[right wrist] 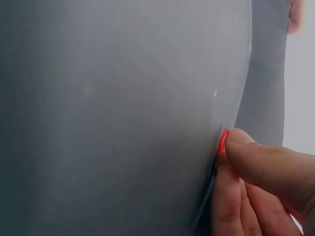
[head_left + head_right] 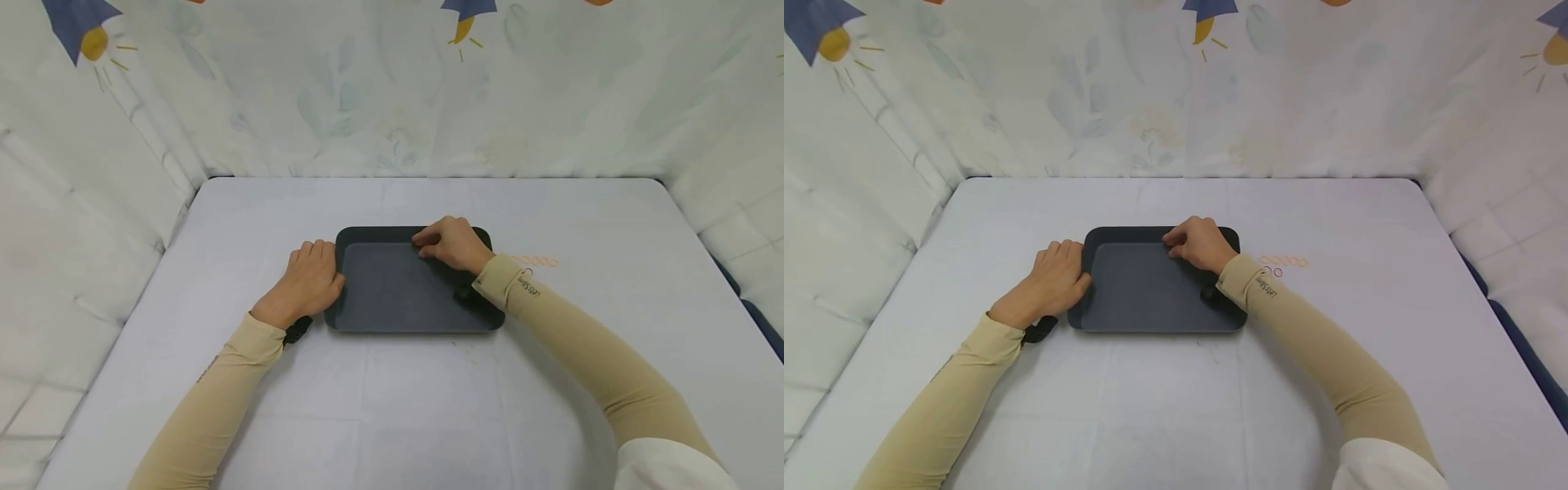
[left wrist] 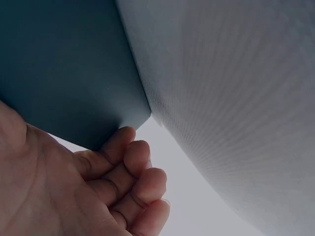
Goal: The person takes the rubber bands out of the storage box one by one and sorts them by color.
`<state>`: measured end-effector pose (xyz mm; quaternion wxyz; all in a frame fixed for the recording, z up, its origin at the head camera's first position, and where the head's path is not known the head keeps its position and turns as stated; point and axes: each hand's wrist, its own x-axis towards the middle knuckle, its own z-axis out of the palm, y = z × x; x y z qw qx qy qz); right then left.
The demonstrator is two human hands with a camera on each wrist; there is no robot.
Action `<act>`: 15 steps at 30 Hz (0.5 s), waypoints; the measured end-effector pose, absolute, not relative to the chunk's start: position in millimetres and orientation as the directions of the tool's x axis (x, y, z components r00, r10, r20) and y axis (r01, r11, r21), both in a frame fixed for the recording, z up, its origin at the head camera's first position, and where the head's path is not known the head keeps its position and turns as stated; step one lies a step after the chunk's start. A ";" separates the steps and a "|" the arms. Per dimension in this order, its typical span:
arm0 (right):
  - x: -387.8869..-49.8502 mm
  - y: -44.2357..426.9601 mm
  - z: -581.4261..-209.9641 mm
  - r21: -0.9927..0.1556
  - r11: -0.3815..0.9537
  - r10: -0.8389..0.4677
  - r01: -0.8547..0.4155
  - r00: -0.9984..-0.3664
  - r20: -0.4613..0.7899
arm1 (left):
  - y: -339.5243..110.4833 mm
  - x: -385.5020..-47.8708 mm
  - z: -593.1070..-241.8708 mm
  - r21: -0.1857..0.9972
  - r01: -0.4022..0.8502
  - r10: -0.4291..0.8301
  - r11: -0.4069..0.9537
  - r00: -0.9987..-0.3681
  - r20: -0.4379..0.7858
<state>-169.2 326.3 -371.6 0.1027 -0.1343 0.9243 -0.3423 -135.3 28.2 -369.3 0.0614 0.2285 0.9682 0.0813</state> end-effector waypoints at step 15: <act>-168.3 326.0 -374.2 -0.678 0.711 -0.343 -0.188 -0.934 -0.101 | 28.4 -134.8 -369.4 0.185 0.430 0.449 0.883 -0.890 -0.073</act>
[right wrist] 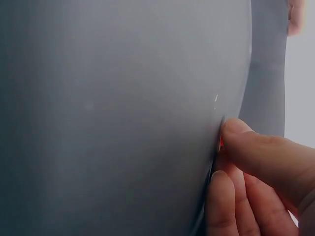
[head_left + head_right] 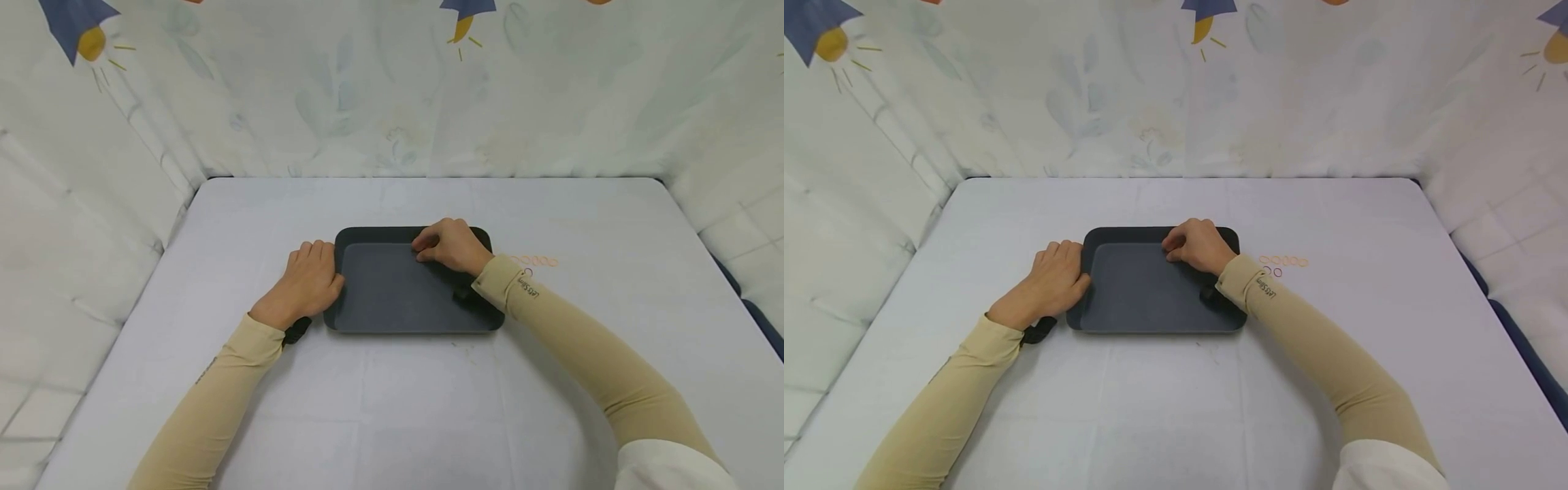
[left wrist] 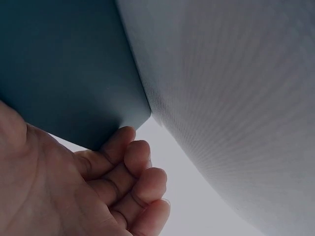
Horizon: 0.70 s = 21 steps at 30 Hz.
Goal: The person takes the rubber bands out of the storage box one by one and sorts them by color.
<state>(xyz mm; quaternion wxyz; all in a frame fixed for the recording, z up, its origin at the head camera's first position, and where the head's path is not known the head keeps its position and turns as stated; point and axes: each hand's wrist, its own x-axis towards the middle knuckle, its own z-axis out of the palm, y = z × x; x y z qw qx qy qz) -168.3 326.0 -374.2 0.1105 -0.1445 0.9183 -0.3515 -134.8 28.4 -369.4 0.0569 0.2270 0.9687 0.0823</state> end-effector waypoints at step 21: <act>-166.4 322.2 -373.2 -0.673 0.706 -0.395 -0.222 -0.912 -0.113 | 28.9 -133.9 -368.6 0.194 0.426 0.446 0.884 -0.893 -0.068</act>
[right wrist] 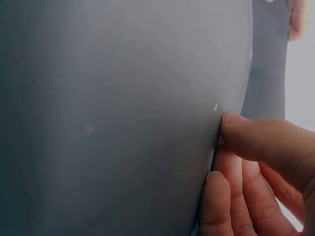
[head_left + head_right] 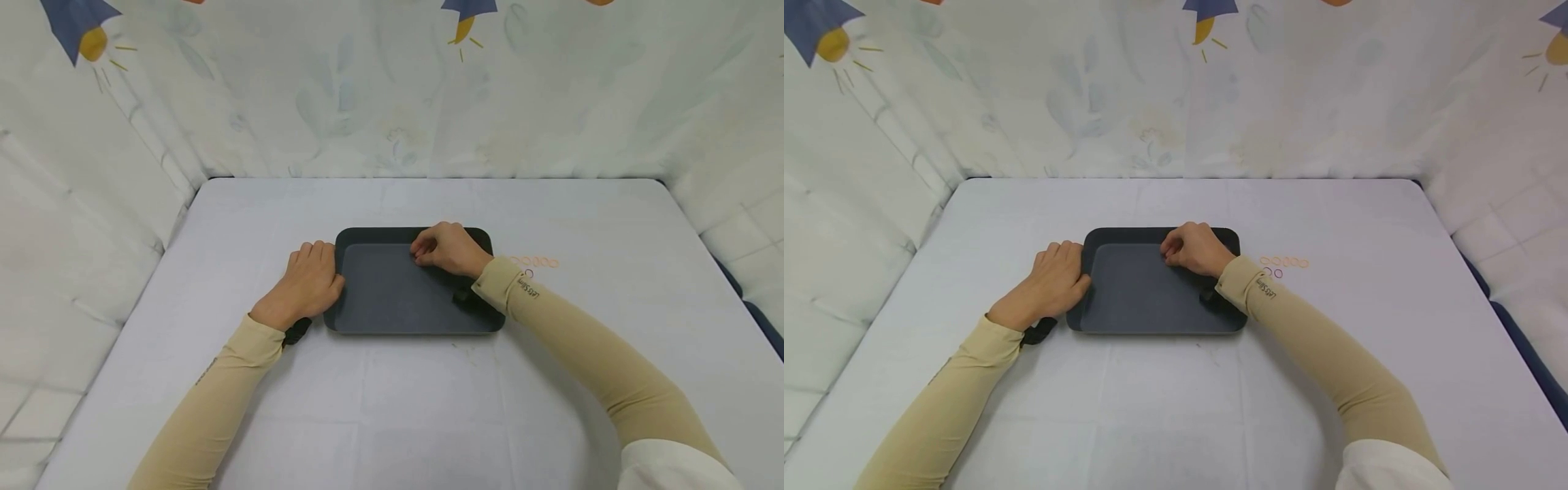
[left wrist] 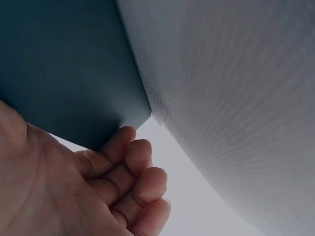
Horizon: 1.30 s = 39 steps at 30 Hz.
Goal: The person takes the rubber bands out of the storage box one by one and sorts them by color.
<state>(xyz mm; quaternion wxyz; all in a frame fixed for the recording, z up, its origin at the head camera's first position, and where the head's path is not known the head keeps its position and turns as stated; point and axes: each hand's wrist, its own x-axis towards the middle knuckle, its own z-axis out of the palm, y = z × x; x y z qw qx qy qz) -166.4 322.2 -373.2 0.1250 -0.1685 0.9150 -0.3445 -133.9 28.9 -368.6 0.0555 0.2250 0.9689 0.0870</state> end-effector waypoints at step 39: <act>-159.0 324.1 -361.6 -0.689 0.664 -0.494 -0.291 -0.862 -0.112 | 28.1 -134.3 -368.7 0.194 0.433 0.453 0.880 -0.888 -0.074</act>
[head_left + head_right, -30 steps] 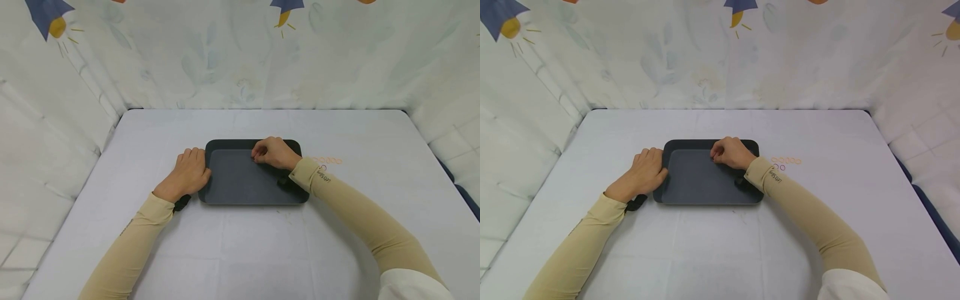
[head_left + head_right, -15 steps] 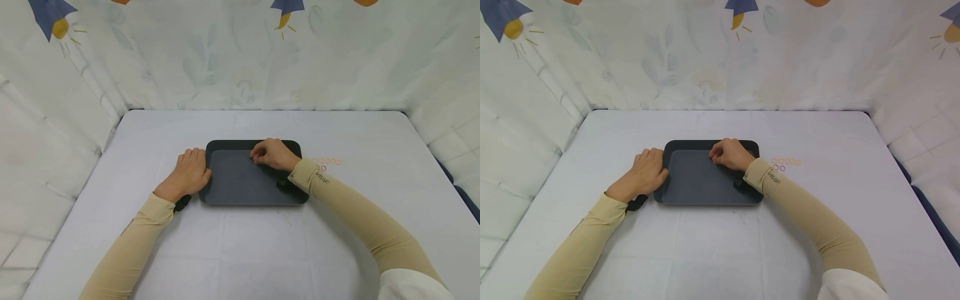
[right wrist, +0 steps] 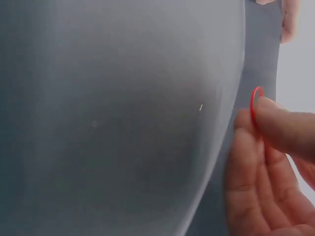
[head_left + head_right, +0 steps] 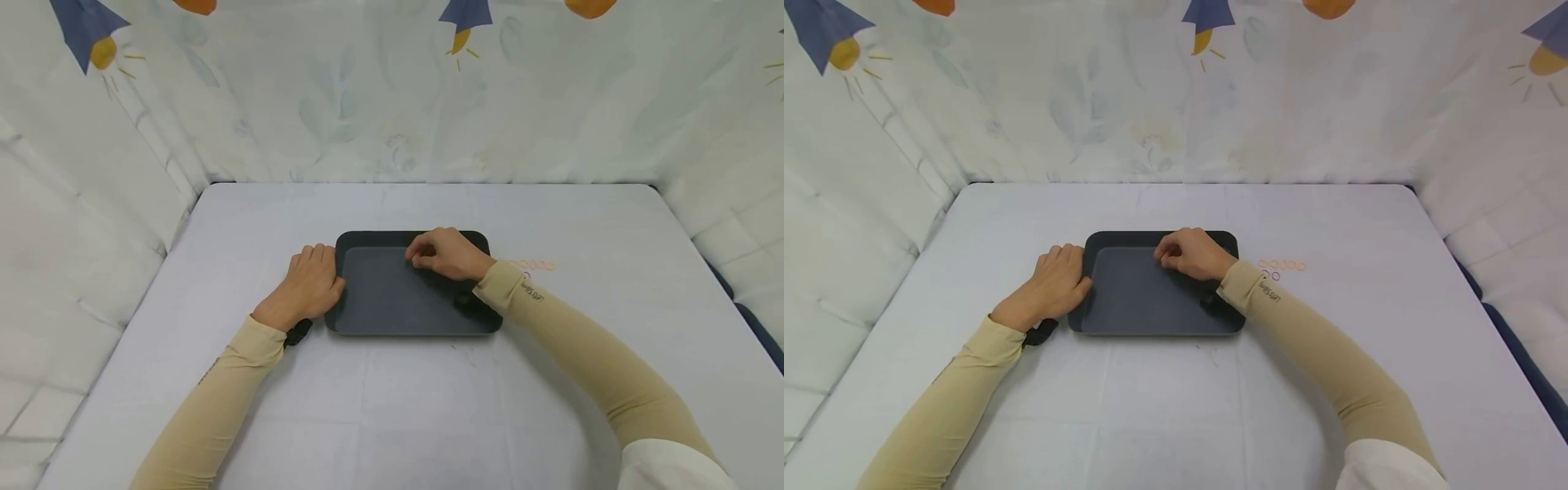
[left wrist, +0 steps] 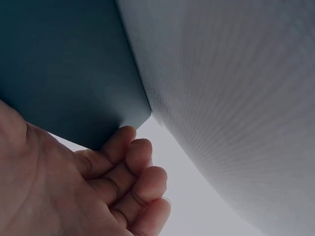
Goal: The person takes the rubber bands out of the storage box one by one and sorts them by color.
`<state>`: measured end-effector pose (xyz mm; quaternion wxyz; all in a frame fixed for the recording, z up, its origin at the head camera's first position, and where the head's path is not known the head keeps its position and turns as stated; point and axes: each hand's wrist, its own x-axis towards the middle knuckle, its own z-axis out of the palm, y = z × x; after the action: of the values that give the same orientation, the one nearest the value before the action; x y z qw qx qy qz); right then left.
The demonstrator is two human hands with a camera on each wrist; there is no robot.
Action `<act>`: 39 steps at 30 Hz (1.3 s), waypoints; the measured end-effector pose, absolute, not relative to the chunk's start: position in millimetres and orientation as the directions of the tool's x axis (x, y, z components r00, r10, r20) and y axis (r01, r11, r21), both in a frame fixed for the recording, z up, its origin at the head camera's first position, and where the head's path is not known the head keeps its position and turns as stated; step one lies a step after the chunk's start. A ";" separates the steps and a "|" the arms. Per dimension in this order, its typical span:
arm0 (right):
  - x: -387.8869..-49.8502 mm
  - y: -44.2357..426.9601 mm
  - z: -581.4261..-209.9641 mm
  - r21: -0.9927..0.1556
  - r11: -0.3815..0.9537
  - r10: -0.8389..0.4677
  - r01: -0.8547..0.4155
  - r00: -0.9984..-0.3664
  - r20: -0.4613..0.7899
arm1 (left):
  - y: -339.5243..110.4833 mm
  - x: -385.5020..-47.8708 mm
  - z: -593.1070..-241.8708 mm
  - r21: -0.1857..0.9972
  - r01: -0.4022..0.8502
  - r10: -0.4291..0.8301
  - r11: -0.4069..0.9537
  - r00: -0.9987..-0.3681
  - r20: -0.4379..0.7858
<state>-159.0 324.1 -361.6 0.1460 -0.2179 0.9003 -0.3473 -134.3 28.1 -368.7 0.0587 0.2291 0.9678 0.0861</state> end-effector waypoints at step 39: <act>-125.6 400.8 -329.1 -0.900 0.412 -0.211 -0.141 -0.976 0.056 | 27.8 -137.0 -367.7 0.199 0.431 0.455 0.880 -0.885 -0.094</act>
<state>-125.6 400.8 -329.1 0.0329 -0.1049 0.8395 -0.5321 -137.0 27.8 -367.7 0.0692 0.2292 0.9670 0.0866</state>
